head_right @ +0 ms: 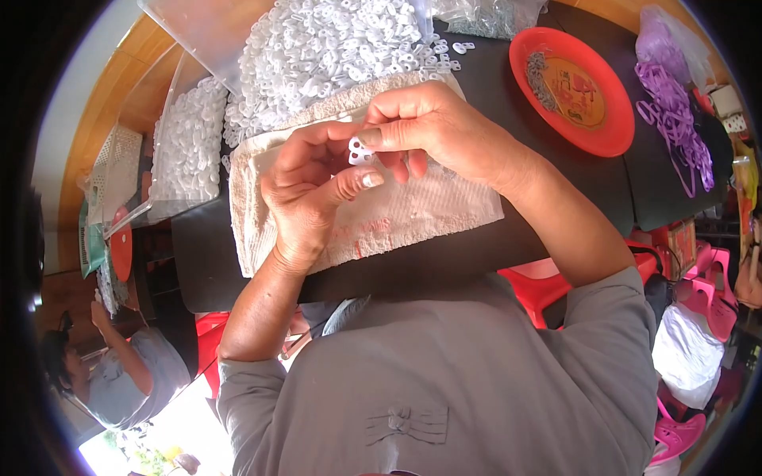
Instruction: Manually assembling small white plastic components at a workbench.
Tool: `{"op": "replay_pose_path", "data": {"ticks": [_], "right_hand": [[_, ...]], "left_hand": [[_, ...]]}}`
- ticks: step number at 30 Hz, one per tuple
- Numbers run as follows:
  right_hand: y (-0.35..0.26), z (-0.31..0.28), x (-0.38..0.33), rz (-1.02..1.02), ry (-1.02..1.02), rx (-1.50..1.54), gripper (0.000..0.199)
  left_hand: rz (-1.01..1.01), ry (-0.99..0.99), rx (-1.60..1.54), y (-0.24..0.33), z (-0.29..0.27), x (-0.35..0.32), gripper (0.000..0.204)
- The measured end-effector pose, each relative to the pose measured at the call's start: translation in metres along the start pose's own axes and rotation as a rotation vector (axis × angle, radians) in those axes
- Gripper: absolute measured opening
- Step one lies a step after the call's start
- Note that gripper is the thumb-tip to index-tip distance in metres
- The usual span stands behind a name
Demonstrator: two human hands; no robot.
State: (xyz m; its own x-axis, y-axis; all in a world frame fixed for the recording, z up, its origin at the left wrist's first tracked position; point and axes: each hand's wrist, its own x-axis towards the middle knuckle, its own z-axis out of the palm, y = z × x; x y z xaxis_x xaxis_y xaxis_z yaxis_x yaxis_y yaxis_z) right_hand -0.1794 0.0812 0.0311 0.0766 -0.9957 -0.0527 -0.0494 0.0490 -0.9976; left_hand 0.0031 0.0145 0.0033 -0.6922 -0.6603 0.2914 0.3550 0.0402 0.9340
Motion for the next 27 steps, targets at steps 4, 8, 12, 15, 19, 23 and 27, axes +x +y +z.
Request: {"op": "replay_pose_path", "data": {"ticks": [4,8,12,15,19,23,27], "right_hand": [[-0.002,0.001,0.0,0.005,-0.022,0.004,0.022],[-0.003,0.003,-0.002,-0.004,-0.03,0.003,0.022],[-0.002,0.002,-0.003,0.003,-0.034,0.016,0.022],[-0.001,0.002,-0.002,-0.001,-0.04,0.008,0.021],[0.0,0.007,-0.004,0.007,-0.036,0.038,0.021],[-0.005,0.011,-0.007,0.013,-0.025,0.074,0.021],[0.0,0.012,-0.007,0.052,-0.032,0.188,0.019]], "left_hand": [[0.051,-0.039,0.079,-0.004,-0.004,-0.004,0.031],[0.097,-0.016,0.192,-0.005,-0.006,-0.004,0.031],[0.158,0.005,0.199,-0.011,-0.006,-0.005,0.031],[0.146,0.017,0.236,-0.013,-0.007,-0.002,0.03],[0.188,0.002,0.301,-0.01,-0.01,-0.005,0.03],[0.323,-0.077,0.375,0.001,-0.007,-0.005,0.028],[0.354,-0.153,0.369,0.003,-0.007,-0.004,0.027]]}}
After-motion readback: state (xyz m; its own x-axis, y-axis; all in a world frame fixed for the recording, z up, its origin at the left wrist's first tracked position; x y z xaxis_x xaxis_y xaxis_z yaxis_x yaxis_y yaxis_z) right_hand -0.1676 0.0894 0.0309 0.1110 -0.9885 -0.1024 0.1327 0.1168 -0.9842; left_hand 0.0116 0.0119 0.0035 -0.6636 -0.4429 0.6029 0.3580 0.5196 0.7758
